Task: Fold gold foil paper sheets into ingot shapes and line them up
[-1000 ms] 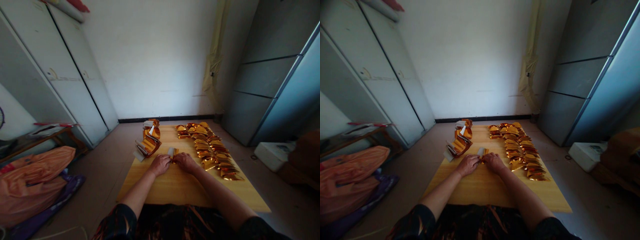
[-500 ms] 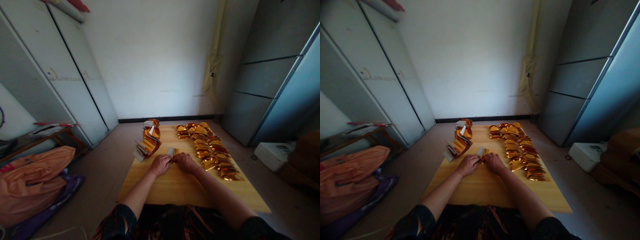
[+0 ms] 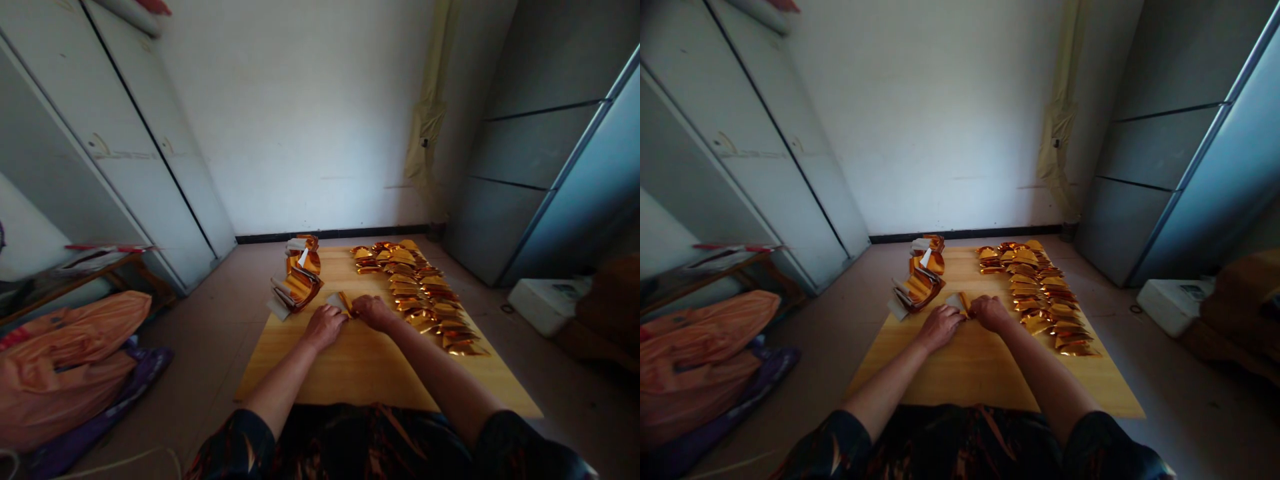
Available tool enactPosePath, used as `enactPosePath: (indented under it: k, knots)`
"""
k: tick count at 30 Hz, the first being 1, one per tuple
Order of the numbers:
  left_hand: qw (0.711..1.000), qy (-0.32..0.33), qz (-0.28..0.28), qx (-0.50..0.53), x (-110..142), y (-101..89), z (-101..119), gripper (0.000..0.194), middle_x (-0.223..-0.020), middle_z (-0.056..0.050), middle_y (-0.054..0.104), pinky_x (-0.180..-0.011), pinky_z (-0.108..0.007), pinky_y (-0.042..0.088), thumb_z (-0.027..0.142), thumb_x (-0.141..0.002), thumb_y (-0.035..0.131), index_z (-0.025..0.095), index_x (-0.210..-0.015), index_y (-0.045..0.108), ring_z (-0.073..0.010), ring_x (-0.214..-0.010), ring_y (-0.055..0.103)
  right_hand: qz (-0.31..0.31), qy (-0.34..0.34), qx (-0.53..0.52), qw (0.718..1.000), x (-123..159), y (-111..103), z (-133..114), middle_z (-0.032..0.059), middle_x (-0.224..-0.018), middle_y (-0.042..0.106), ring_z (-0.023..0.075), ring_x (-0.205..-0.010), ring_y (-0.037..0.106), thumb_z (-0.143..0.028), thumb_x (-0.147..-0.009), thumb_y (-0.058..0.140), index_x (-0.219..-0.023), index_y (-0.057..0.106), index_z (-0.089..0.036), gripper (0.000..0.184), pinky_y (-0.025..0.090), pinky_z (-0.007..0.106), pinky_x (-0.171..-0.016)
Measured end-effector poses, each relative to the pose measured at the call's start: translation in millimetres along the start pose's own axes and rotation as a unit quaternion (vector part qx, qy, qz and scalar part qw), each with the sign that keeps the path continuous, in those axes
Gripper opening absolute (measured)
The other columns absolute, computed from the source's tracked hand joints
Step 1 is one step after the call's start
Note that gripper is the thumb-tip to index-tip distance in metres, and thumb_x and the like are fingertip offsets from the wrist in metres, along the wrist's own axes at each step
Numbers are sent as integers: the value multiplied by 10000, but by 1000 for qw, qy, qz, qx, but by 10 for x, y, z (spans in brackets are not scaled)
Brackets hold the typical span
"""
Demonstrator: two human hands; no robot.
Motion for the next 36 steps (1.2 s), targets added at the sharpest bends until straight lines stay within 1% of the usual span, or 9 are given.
enactPosePath:
  k: [3, 7, 10, 13, 17, 20, 26, 30, 36]
  knots:
    - [999, -16, 26, 41, -16, 28, 23, 268, -885, -62, 665, -854, -332, 457, 114, -839, 518, 227, -1003, 698, -184, -892, 576, -1, 6, 6, 1000, -33, 9, 19, 50, -1068, 653, 200, -1062, 518, -141, -860, 435, -1003, 696, -286, 331, 380, 284, -824]
    - [986, -110, 45, 121, -68, 77, -6, 303, -927, -44, 693, -846, -300, 472, 46, -752, 568, 211, -971, 695, -174, -904, 602, 9, 39, 16, 999, -62, 34, 30, 71, -1078, 621, 219, -1030, 513, -145, -865, 421, -1017, 707, -316, 367, 403, 297, -805]
    - [971, -180, 35, 155, -112, 96, -20, 368, -940, -19, 708, -823, -273, 482, 23, -707, 577, 221, -996, 689, -159, -882, 622, 6, 51, 24, 998, -78, 42, 32, 90, -1039, 609, 218, -990, 526, -121, -856, 414, -1042, 707, -319, 400, 410, 296, -796]
    - [962, -213, 16, 169, -152, 102, -15, 323, -917, -16, 717, -785, -257, 488, 51, -712, 596, 215, -969, 704, -154, -850, 635, -5, 54, 30, 998, -94, 43, 46, 91, -1011, 610, 211, -977, 536, -89, -835, 413, -1058, 703, -326, 436, 412, 287, -792]
    - [969, -185, -5, 164, -192, 107, 29, 231, -862, -16, 718, -791, -253, 478, 71, -739, 604, 215, -865, 734, -154, -846, 636, 0, 58, 32, 998, -101, 19, 58, 90, -1026, 617, 212, -990, 543, -100, -842, 401, -1049, 705, -329, 434, 417, 289, -785]
    - [975, -162, -12, 153, -195, 113, 74, 236, -873, -18, 704, -780, -245, 479, 83, -757, 600, 229, -882, 738, -148, -843, 631, -3, 50, 25, 998, -80, -4, 29, 74, -1072, 630, 214, -1032, 541, -122, -842, 416, -1044, 700, -319, 400, 417, 290, -789]
    - [980, -154, -9, 125, -165, 98, 120, 229, -976, -21, 656, -799, -226, 484, 140, -781, 600, 255, -934, 725, -136, -899, 608, 9, 63, 8, 998, 50, -7, -42, 60, -1073, 665, 203, -1014, 571, -152, -844, 414, -1097, 633, -257, 350, 409, 296, -812]
    - [983, -137, -14, 118, -151, 84, 144, 182, -1056, -23, 627, -835, -232, 485, 176, -776, 621, 249, -905, 725, -144, -945, 593, 32, 52, -6, 998, 147, 10, -52, 79, -1107, 651, 207, -1019, 573, -163, -808, 454, -1190, 564, -221, 402, 387, 304, -849]
    - [989, -117, 6, 89, -122, 79, 160, 198, -1191, -51, 529, -838, -280, 507, 220, -799, 592, 233, -976, 679, -162, -944, 590, 35, 52, -5, 998, 197, 54, -54, 95, -1095, 650, 220, -1045, 564, -189, -814, 447, -1155, 560, -195, 360, 356, 331, -885]
Point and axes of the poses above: each hand's wrist, its own x-axis away from the middle knuckle, its own y-axis out of the palm, z = x × y, the point moved 2 cm from there along -x, towards the middle knuckle
